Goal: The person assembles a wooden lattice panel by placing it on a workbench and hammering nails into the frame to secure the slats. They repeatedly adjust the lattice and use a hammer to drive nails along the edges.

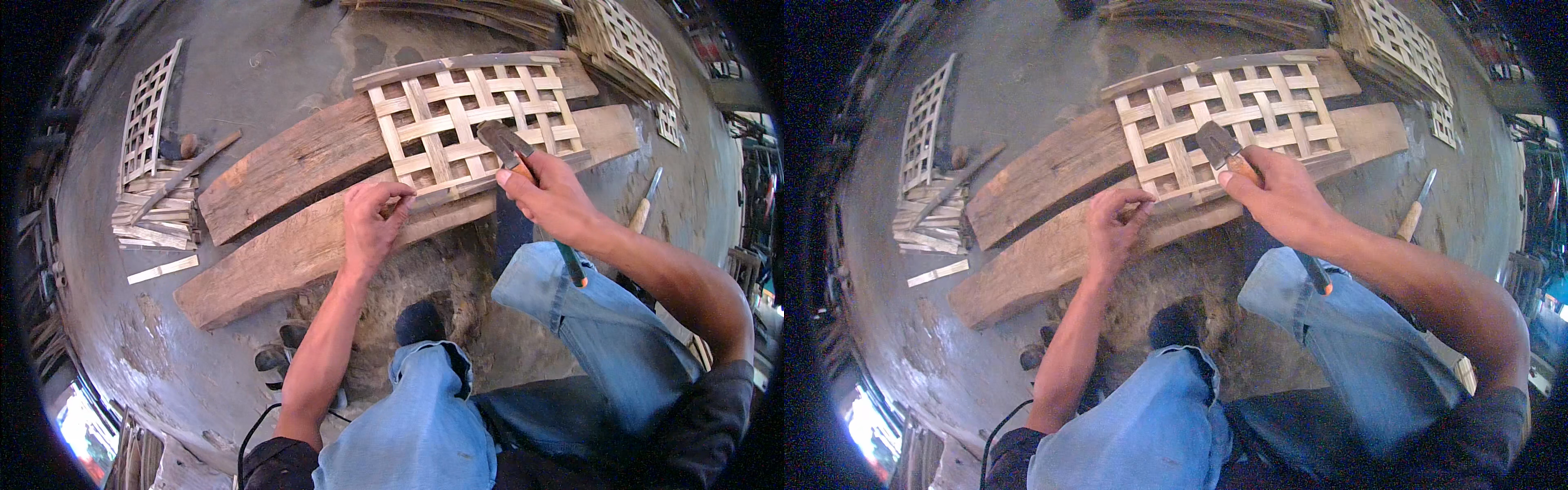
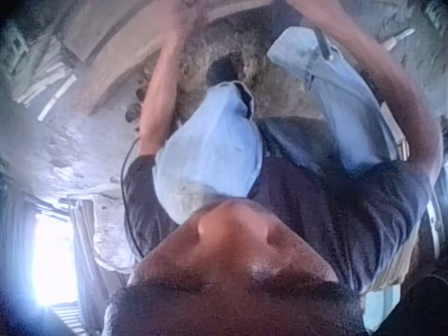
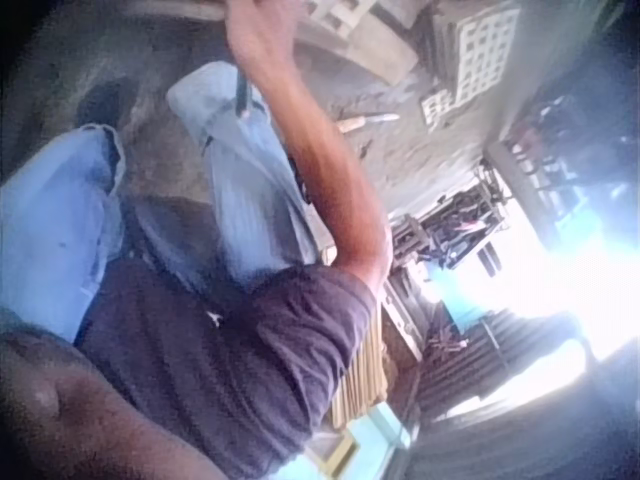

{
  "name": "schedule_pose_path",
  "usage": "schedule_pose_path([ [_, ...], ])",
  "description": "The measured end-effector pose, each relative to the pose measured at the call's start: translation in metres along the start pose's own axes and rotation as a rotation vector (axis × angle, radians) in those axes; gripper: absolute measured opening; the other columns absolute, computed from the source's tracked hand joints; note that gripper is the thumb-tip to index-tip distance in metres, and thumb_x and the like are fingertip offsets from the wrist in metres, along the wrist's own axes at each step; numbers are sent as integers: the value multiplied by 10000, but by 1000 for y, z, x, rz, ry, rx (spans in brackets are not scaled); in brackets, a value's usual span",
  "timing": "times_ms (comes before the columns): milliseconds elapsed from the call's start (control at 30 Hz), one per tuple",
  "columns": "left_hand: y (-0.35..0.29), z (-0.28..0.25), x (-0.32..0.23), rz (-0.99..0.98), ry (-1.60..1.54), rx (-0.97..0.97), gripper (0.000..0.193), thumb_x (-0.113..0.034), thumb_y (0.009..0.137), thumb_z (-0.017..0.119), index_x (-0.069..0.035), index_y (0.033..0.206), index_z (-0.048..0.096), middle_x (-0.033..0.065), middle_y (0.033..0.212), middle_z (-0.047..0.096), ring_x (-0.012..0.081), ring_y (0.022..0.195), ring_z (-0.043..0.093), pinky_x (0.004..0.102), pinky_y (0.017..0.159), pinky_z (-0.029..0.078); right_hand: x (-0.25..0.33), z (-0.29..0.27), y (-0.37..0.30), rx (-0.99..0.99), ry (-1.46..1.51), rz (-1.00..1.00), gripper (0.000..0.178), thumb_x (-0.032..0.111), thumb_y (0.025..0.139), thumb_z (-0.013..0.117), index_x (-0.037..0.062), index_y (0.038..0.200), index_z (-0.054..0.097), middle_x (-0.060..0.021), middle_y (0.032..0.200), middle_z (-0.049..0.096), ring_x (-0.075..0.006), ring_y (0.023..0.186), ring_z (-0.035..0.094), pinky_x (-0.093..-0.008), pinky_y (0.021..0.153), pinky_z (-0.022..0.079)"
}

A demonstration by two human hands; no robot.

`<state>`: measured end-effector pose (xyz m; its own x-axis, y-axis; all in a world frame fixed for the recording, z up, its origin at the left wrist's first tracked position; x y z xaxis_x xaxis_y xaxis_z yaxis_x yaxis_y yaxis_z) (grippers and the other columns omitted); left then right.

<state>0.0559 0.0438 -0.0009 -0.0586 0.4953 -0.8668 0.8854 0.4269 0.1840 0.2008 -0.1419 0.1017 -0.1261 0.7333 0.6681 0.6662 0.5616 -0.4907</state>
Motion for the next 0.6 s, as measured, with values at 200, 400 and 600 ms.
schedule_pose_path([
  [200, -2, 5, 3, 36, 20, 37, 115, -107, 794, 780, -112, 893, 722, 21, 830, 706, 205, 817, 648, 365, 883, 420, -10, 4, -8, 22, 22, 44, 414, 353, 927, 617, -60, 951, 613, -150, 710, 589, -202, 680, 558, -396, 638, 449],
  [400, -3, 6, 2, 75, 45, 49, 112, -91, 789, 777, -123, 884, 727, 18, 839, 709, 201, 860, 661, 359, 889, 421, -13, 5, -9, 16, 18, 49, 417, 349, 924, 607, -67, 955, 609, -156, 711, 589, -205, 681, 563, -395, 639, 451],
  [600, -3, 8, 2, 140, 66, 53, 136, -63, 755, 769, -128, 863, 717, -11, 873, 715, 193, 916, 664, 370, 903, 426, -10, 4, -10, 21, 19, 42, 433, 357, 930, 596, -75, 953, 606, -136, 703, 581, -198, 674, 565, -394, 628, 448],
])
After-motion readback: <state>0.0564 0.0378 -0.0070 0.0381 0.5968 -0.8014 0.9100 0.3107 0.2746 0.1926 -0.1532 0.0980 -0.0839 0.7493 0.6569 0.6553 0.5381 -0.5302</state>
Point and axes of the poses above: each hand's wrist, its own y-axis towards the middle knuckle, its own z-axis out of the palm, x = y × z, the point moved 5 cm from there along y, towards the middle knuckle
